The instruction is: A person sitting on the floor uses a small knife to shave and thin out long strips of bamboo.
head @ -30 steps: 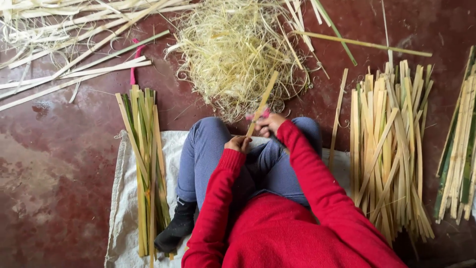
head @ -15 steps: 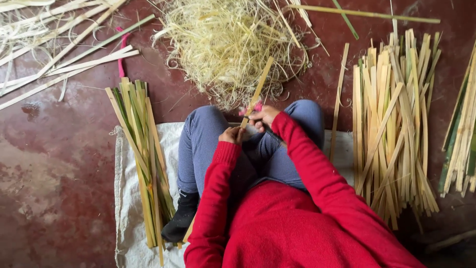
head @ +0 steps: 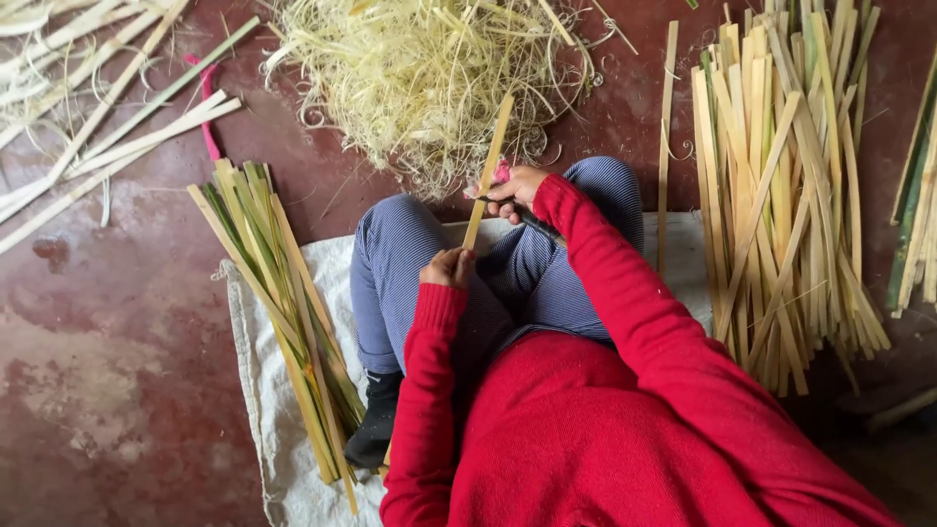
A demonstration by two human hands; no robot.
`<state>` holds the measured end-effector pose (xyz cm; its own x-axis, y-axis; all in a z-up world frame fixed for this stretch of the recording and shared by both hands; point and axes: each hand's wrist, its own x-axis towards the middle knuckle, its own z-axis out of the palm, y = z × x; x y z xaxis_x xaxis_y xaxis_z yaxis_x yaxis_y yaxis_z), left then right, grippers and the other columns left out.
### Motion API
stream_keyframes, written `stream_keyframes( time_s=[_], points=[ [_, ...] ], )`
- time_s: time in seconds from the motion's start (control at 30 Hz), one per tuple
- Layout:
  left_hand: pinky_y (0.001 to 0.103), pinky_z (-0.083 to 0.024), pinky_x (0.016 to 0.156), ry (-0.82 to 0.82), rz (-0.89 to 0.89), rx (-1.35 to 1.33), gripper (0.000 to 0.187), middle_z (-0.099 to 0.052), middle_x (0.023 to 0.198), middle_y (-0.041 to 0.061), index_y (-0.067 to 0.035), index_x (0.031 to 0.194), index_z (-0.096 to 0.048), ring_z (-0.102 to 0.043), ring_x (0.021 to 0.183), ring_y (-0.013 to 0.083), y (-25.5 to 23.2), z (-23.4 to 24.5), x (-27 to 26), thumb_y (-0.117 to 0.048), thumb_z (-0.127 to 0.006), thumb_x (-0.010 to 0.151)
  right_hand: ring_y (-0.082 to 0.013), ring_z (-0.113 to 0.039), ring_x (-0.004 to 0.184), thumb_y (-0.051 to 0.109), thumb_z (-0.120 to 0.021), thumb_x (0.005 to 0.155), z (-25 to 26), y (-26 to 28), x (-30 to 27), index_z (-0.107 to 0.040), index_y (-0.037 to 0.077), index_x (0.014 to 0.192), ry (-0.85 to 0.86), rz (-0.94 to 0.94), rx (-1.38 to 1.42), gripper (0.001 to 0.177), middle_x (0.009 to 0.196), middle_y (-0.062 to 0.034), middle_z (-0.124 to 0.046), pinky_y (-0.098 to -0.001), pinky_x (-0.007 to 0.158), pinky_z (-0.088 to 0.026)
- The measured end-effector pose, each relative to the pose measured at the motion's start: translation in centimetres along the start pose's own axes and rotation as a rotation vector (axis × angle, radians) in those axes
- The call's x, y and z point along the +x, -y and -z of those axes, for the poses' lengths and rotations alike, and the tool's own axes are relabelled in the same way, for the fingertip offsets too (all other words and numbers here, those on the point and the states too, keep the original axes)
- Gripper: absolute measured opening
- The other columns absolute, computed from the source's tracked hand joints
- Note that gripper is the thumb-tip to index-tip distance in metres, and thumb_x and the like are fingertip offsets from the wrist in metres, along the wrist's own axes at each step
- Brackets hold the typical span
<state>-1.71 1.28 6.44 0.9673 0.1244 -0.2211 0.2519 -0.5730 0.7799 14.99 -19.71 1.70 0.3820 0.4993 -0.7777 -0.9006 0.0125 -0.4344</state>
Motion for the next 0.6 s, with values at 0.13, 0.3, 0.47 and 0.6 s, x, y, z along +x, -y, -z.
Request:
stream_keyframes(
  time_s=[0.13, 0.3, 0.47, 0.6],
  points=[
    [0.041, -0.056, 0.058, 0.014, 0.056, -0.013, 0.024, -0.067, 0.071, 0.008, -0.022, 0.085, -0.078, -0.068, 0.065, 0.0313, -0.6, 0.9, -1.2, -0.033, -0.062, 0.098, -0.0157, -0.057, 0.050, 0.004, -0.072, 0.091, -1.7, 1.9, -2.2, -0.066, 0.005, 0.089, -0.003, -0.003, -0.020, 0.006, 0.075, -0.0198, -0.070, -0.0325, 0.040, -0.050],
    [0.042, -0.055, 0.061, 0.056, 0.102, -0.029, 0.023, -0.068, 0.071, 0.009, -0.020, 0.087, -0.080, -0.068, 0.066, 0.0310, -1.1, 1.6, -1.4, -0.029, -0.062, 0.098, -0.0182, -0.056, 0.050, 0.002, -0.073, 0.090, 1.0, 0.2, 1.4, -0.064, 0.005, 0.092, 0.002, 0.004, 0.026, 0.010, 0.076, -0.0228, -0.069, -0.0343, 0.040, -0.050],
    [0.033, -0.056, 0.059, 0.119, 0.201, -0.047, 0.023, -0.069, 0.066, 0.001, -0.025, 0.085, -0.082, -0.068, 0.063, 0.0207, -0.3, 2.1, -3.6, -0.032, -0.065, 0.097, -0.0167, -0.057, 0.052, 0.004, -0.074, 0.091, 4.9, 0.8, 1.9, -0.062, 0.006, 0.096, -0.080, 0.066, 0.044, 0.013, 0.079, -0.0216, -0.070, -0.0348, 0.041, -0.052],
    [0.038, -0.057, 0.063, 0.148, 0.207, -0.075, 0.022, -0.071, 0.071, 0.007, -0.023, 0.088, -0.083, -0.070, 0.067, 0.0256, -0.1, 2.4, -4.3, -0.032, -0.065, 0.097, -0.0145, -0.051, 0.053, 0.003, -0.070, 0.095, 8.9, 0.2, 5.1, -0.061, 0.006, 0.097, -0.089, 0.079, 0.152, 0.009, 0.078, -0.0196, -0.067, -0.0294, 0.043, -0.047]
  ],
)
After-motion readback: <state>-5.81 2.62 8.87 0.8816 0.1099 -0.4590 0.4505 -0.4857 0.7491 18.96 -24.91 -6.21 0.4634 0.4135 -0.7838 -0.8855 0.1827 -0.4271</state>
